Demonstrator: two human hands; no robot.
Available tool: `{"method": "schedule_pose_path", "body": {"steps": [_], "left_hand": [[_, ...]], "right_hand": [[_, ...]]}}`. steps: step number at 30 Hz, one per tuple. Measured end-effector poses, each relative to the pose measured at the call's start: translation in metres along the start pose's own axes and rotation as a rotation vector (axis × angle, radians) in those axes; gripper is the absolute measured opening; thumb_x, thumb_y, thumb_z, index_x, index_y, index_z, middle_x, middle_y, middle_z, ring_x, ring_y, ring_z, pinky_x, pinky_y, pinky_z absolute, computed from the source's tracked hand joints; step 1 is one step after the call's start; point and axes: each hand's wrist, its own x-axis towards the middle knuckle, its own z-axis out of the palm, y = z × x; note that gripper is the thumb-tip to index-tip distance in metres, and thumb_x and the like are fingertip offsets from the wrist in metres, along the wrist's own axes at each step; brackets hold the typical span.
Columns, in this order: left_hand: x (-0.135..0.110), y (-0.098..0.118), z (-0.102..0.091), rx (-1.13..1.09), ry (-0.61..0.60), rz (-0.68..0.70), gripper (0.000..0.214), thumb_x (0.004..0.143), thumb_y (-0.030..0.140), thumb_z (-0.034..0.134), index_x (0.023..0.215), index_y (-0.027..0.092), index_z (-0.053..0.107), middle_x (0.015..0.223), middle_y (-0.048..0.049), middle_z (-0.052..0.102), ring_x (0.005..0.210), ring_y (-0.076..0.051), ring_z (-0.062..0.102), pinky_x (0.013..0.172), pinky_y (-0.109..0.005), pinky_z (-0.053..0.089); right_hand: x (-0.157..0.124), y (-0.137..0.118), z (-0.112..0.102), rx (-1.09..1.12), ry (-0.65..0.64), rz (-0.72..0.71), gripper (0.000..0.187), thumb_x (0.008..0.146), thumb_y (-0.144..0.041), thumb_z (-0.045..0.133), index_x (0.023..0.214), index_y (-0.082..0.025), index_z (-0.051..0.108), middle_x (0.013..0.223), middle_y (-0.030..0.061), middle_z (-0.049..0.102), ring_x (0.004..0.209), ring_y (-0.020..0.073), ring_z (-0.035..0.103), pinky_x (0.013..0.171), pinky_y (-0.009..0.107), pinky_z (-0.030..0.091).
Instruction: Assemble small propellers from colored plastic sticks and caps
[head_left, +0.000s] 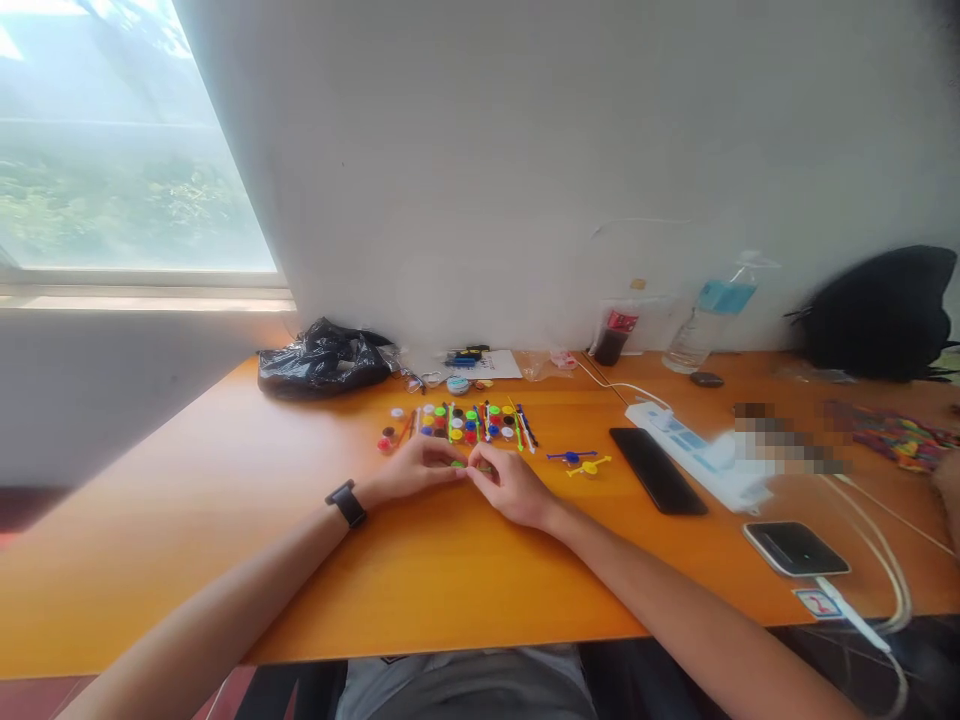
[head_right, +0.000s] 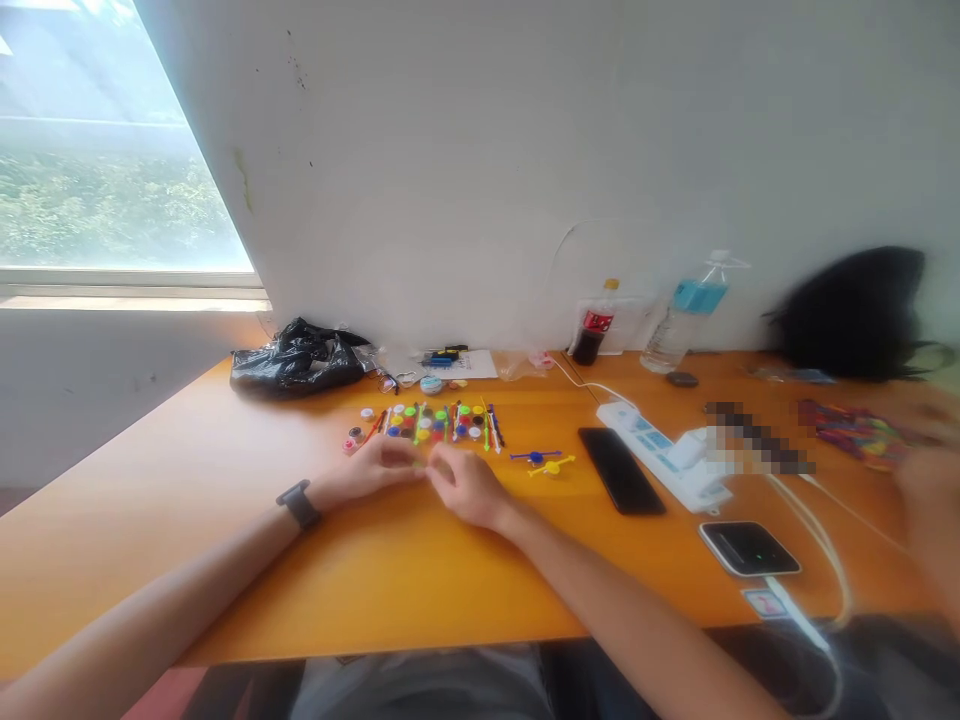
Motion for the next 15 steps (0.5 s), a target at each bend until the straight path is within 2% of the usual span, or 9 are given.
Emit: {"method": "schedule_pose_path", "body": {"steps": [7, 12, 15], "left_hand": [[0.0009, -0.0030, -0.0024, -0.025, -0.053, 0.055, 0.042, 0.091, 0.047, 0.075, 0.114, 0.012, 0.078, 0.116, -0.0137, 0.076, 0.103, -0.026, 0.069, 0.091, -0.034, 0.055], [0.0017, -0.0051, -0.0036, 0.019, -0.040, 0.060, 0.041, 0.091, 0.048, 0.075, 0.108, 0.010, 0.079, 0.103, -0.0124, 0.077, 0.091, -0.022, 0.069, 0.080, -0.028, 0.054], [0.0014, -0.0037, -0.0025, 0.013, -0.033, 0.052, 0.039, 0.091, 0.047, 0.075, 0.104, 0.010, 0.079, 0.102, -0.0118, 0.078, 0.089, -0.021, 0.069, 0.079, -0.027, 0.054]], "right_hand": [[-0.0004, 0.0010, 0.0010, 0.016, -0.007, -0.010, 0.014, 0.099, -0.031, 0.057, 0.087, -0.022, 0.057, 0.064, -0.0050, 0.047, 0.057, 0.0133, 0.043, 0.056, 0.026, 0.032], [-0.0004, -0.0017, -0.0004, -0.072, 0.011, 0.010, 0.011, 0.097, -0.029, 0.059, 0.088, -0.022, 0.060, 0.067, -0.0042, 0.053, 0.058, 0.0127, 0.047, 0.057, 0.025, 0.031], [0.0000, -0.0044, -0.0011, -0.121, 0.027, 0.022, 0.010, 0.096, -0.028, 0.059, 0.088, -0.022, 0.060, 0.067, -0.0042, 0.054, 0.059, 0.0123, 0.047, 0.058, 0.025, 0.030]]}}
